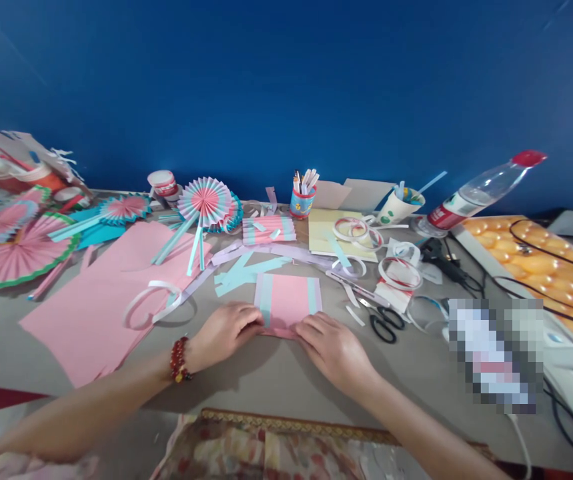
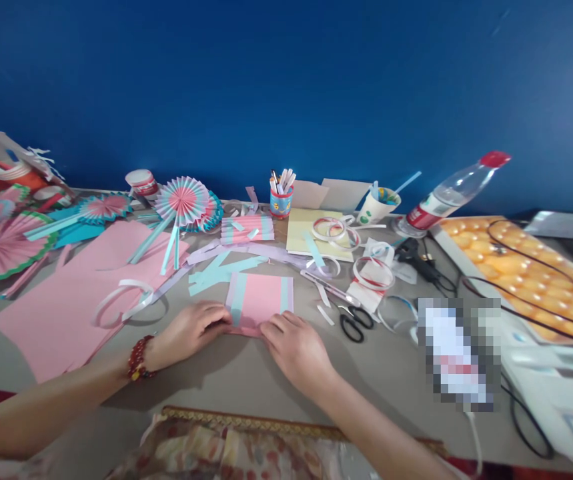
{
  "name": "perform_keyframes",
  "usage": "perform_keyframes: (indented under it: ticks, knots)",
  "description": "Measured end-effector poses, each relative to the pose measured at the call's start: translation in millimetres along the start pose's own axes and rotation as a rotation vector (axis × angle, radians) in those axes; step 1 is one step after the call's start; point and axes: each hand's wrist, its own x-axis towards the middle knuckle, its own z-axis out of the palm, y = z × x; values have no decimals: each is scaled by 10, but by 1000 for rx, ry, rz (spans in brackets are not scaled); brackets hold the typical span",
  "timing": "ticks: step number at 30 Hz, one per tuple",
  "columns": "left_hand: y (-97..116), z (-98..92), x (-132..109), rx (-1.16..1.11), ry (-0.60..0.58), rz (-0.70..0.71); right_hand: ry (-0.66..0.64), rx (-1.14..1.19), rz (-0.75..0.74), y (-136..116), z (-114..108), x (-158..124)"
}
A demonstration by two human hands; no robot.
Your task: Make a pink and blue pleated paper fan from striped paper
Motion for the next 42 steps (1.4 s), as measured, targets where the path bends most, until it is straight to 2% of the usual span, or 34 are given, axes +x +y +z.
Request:
perform_keyframes:
  ticks: [5,11,42]
  knots:
    - [-4,-32,20,-48,4,-4,-12,102,51,60,50,100]
    - [-16,-94,65,-94,-20,-19,-49,156,217,118,77,133]
    - [-69,-32,-3,-64,-32,42,-89,192,220,127,70,181]
